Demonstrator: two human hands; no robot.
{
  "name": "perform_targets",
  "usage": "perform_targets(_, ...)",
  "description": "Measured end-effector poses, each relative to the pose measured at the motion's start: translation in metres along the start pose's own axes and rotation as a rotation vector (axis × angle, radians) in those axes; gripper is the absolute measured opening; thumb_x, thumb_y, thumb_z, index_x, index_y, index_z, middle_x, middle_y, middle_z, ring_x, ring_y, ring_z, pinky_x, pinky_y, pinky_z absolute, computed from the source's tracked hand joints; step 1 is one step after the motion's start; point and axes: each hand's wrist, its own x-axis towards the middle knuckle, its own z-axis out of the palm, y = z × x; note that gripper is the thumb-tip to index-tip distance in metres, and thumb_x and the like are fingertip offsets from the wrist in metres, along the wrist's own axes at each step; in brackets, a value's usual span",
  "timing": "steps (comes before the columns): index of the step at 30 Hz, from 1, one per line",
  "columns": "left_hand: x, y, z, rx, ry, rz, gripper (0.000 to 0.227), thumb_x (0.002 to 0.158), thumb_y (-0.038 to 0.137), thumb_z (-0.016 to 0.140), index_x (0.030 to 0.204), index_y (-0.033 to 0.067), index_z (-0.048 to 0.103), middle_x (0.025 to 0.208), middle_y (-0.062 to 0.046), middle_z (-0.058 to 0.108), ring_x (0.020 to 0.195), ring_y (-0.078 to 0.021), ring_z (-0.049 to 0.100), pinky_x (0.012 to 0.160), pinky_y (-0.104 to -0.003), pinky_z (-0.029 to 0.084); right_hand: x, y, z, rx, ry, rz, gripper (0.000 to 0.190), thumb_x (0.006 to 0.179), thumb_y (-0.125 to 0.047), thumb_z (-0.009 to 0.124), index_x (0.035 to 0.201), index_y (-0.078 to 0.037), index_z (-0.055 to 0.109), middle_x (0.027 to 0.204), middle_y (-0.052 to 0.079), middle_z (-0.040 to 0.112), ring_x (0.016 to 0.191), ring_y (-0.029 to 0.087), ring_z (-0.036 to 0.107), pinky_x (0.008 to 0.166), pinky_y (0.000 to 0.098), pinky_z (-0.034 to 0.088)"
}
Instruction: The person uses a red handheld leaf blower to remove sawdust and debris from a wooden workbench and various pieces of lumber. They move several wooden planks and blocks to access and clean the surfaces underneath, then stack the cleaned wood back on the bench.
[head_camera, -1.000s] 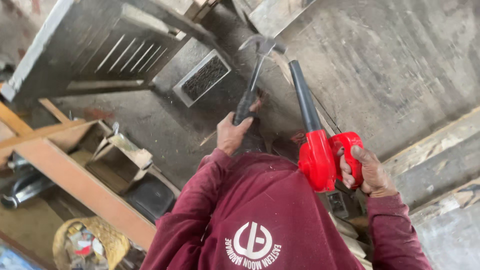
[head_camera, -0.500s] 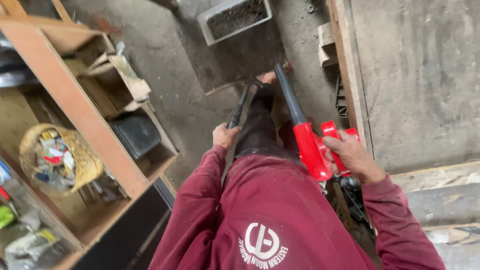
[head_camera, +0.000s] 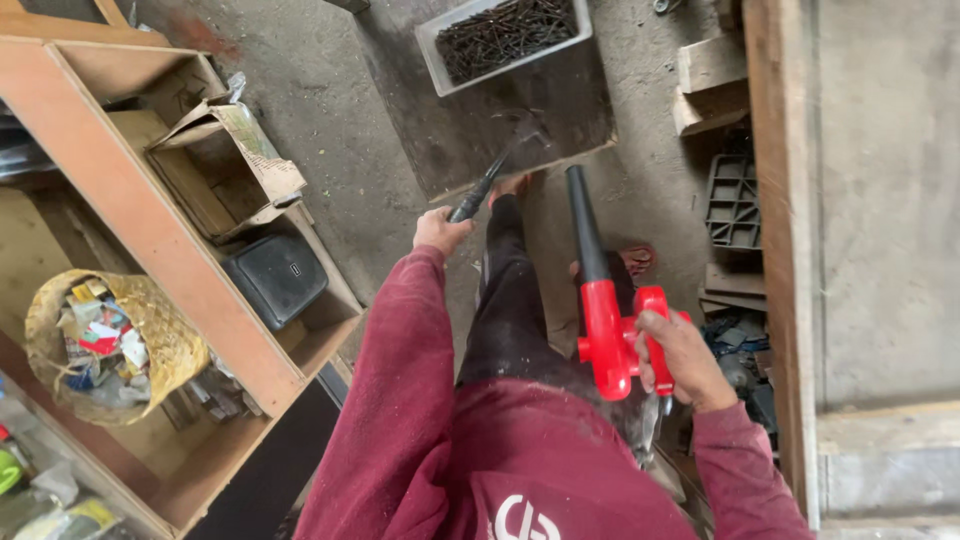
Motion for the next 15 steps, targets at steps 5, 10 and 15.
perform_targets(5, 0.092, -0.033, -0.012, 0.206, 0.022, 0.019, 0.042, 0.075, 0.040, 0.076, 0.110, 0.0179, 0.076, 0.104, -0.016, 0.076, 0.100, -0.0345, 0.072, 0.090, -0.048, 0.055, 0.031, -0.009, 0.066, 0.144, -0.155, 0.027, 0.047, 0.092, -0.046, 0.061, 0.105, -0.001, 0.056, 0.060, 0.007, 0.055, 0.034, 0.018, 0.052, 0.030, 0.0315, 0.043)
perform_targets(10, 0.160, -0.048, -0.023, 0.190, -0.009, 0.164, 0.054, 0.071, 0.037, 0.081, 0.121, 0.0172, 0.072, 0.113, -0.016, 0.072, 0.110, -0.0360, 0.068, 0.096, -0.046, 0.054, 0.055, -0.047, 0.138, 0.232, -0.247, 0.058, 0.053, 0.093, -0.047, 0.062, 0.108, 0.004, 0.055, 0.058, 0.008, 0.054, 0.034, 0.018, 0.052, 0.031, 0.0320, 0.045)
perform_targets(15, 0.165, -0.043, -0.055, 0.109, 0.410, 0.575, 0.056, 0.067, 0.036, 0.089, 0.114, 0.0110, 0.072, 0.107, -0.019, 0.071, 0.104, -0.0439, 0.065, 0.089, -0.051, 0.052, 0.068, -0.086, 0.193, 0.221, -0.327, 0.089, 0.053, 0.092, -0.048, 0.061, 0.109, 0.002, 0.056, 0.059, 0.007, 0.054, 0.033, 0.017, 0.051, 0.030, 0.0320, 0.043)
